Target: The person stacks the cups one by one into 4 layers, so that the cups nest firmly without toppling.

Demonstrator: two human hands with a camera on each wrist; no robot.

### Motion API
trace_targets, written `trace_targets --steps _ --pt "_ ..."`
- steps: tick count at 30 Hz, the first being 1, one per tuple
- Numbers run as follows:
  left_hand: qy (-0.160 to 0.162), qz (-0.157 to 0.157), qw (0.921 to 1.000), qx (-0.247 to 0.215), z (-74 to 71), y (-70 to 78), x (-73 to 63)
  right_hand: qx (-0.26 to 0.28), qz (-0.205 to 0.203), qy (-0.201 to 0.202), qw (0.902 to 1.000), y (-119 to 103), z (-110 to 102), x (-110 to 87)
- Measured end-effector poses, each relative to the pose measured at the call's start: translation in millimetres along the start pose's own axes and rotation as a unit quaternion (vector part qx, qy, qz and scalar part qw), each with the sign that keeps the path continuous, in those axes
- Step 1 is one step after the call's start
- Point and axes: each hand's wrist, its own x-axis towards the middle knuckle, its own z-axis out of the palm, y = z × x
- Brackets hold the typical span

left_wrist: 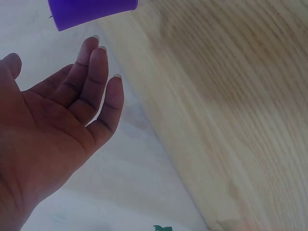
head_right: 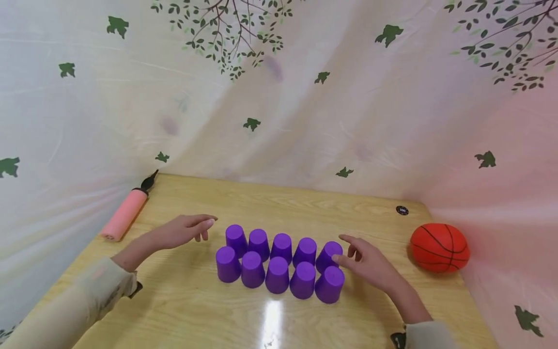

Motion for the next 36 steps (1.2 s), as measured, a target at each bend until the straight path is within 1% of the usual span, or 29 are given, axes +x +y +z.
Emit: trace_targets --steps 5,14,19,25,28,31,36 --pt "-0.004 0.007 1.0000 -0.002 7.7 -0.3 5.2 0.011 0.005 -0.014 0.9998 0 1 2.4" --pt "-0.001 0.035 0.9994 0.008 16.3 3.5 16.5 0.027 0.014 -0.021 0.9993 -2 3 4.8" --pt "0.001 0.037 0.9990 0.026 18.7 8.0 20.5 0.033 0.019 -0.026 0.9989 -3 4 5.9" --pt "-0.006 0.032 0.9992 0.024 20.3 12.8 22.0 0.051 0.007 -0.034 0.9981 -1 5 9.5" --pt "-0.007 0.035 0.9991 0.022 20.8 12.7 23.0 0.061 -0.004 -0.032 0.9976 1 8 11.4" --pt "-0.007 0.039 0.9990 0.018 21.7 12.0 24.2 0.071 -0.007 -0.026 0.9971 2 9 12.1" --pt "-0.012 0.049 0.9987 0.009 22.4 11.3 24.7 0.062 -0.002 -0.014 0.9980 3 5 13.3"
